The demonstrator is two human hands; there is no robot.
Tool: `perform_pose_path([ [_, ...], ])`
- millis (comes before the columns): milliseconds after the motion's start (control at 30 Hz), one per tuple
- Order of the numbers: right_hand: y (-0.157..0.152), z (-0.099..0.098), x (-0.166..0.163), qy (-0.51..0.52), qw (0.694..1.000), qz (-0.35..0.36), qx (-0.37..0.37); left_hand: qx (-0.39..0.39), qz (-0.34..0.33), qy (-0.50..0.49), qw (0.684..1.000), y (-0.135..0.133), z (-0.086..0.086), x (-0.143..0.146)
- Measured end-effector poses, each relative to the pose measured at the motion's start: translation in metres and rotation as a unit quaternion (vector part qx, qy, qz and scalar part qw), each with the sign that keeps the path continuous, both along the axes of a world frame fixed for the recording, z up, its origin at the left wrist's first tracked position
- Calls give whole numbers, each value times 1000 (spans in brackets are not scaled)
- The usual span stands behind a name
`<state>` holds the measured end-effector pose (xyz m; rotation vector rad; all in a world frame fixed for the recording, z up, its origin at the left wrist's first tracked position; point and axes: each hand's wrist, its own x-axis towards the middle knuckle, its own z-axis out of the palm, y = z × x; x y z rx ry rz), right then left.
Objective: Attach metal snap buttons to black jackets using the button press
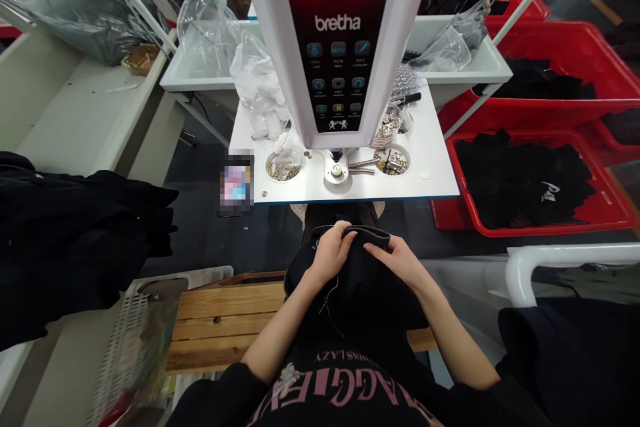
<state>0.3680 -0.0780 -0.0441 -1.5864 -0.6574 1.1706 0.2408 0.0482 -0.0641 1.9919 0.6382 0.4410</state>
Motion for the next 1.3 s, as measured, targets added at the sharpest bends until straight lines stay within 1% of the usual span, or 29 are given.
perform_pose_path([
  [67,0,6,0,-37,999,19,5,24,-12,8,1000,1,0,0],
  [133,0,13,0,-108,994,27,1,42,-19,11,999,1,1,0],
  [200,0,18,-1,-169,985,19,-18,41,-17,8,999,2,3,1],
  [233,0,19,-1,-181,983,11,-33,34,-13,8,999,2,5,2],
  [333,0,19,-4,-178,983,-13,-53,6,-7,26,1000,3,9,4],
  [433,0,17,-5,-179,983,-24,-27,-8,-25,51,998,3,12,3],
  [500,1,17,-5,-182,982,-35,-24,-22,-32,56,998,3,12,2],
  [633,5,15,-6,-176,982,-56,-31,-55,-15,53,997,2,11,0],
  [800,3,6,-8,-131,991,-42,0,-41,7,60,997,1,7,-1],
  [933,-2,0,-16,-115,992,-30,-40,-21,27,68,997,0,1,-1],
  [1000,-3,0,-18,-111,991,-40,-54,-15,27,67,997,-1,0,-1],
  [1133,-2,4,-17,-97,993,-69,-17,-17,12,59,998,0,0,-2],
  [1200,-1,6,-16,-112,990,-80,-5,-23,4,59,998,1,0,-3],
  [1300,1,8,-16,-138,987,-85,-14,-43,3,53,998,2,-2,-4],
])
